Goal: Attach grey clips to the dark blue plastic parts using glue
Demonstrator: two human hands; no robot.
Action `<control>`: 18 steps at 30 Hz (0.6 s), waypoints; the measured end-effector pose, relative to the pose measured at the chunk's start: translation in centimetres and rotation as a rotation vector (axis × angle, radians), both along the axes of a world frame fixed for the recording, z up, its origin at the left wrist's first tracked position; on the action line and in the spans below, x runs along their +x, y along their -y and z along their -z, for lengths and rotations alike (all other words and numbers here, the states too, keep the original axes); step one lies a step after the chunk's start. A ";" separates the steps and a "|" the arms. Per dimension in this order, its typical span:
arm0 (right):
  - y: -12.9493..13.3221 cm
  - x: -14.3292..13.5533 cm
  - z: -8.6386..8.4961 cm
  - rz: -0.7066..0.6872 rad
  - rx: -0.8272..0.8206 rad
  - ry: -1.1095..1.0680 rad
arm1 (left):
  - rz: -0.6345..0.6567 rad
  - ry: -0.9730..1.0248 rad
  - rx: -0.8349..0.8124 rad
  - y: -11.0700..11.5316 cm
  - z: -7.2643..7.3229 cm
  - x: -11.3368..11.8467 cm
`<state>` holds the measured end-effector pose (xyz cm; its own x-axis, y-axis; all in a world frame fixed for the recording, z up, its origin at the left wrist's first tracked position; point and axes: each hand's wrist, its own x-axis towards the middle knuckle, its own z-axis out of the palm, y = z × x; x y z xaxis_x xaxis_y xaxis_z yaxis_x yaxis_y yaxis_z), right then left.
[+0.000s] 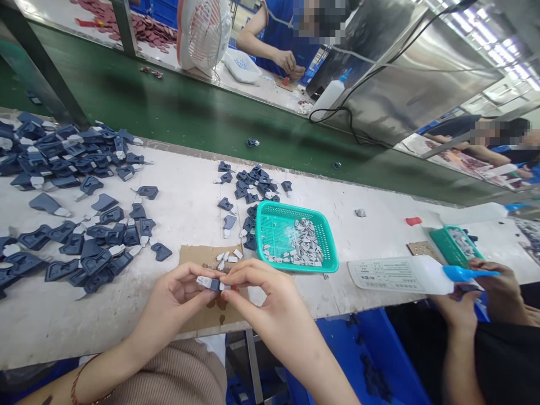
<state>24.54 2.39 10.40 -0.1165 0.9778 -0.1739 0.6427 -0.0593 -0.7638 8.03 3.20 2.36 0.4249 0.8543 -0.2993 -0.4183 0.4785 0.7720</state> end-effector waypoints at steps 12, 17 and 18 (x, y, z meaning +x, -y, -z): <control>0.3 -0.6 -0.1 0.004 0.067 0.067 | -0.019 -0.029 0.007 0.2 0.1 -0.1; 0.7 -0.7 0.0 0.016 0.088 0.061 | -0.027 -0.032 0.022 0.3 0.0 0.0; 0.7 -0.7 0.0 0.030 0.079 0.048 | -0.030 -0.035 0.021 0.3 0.0 0.0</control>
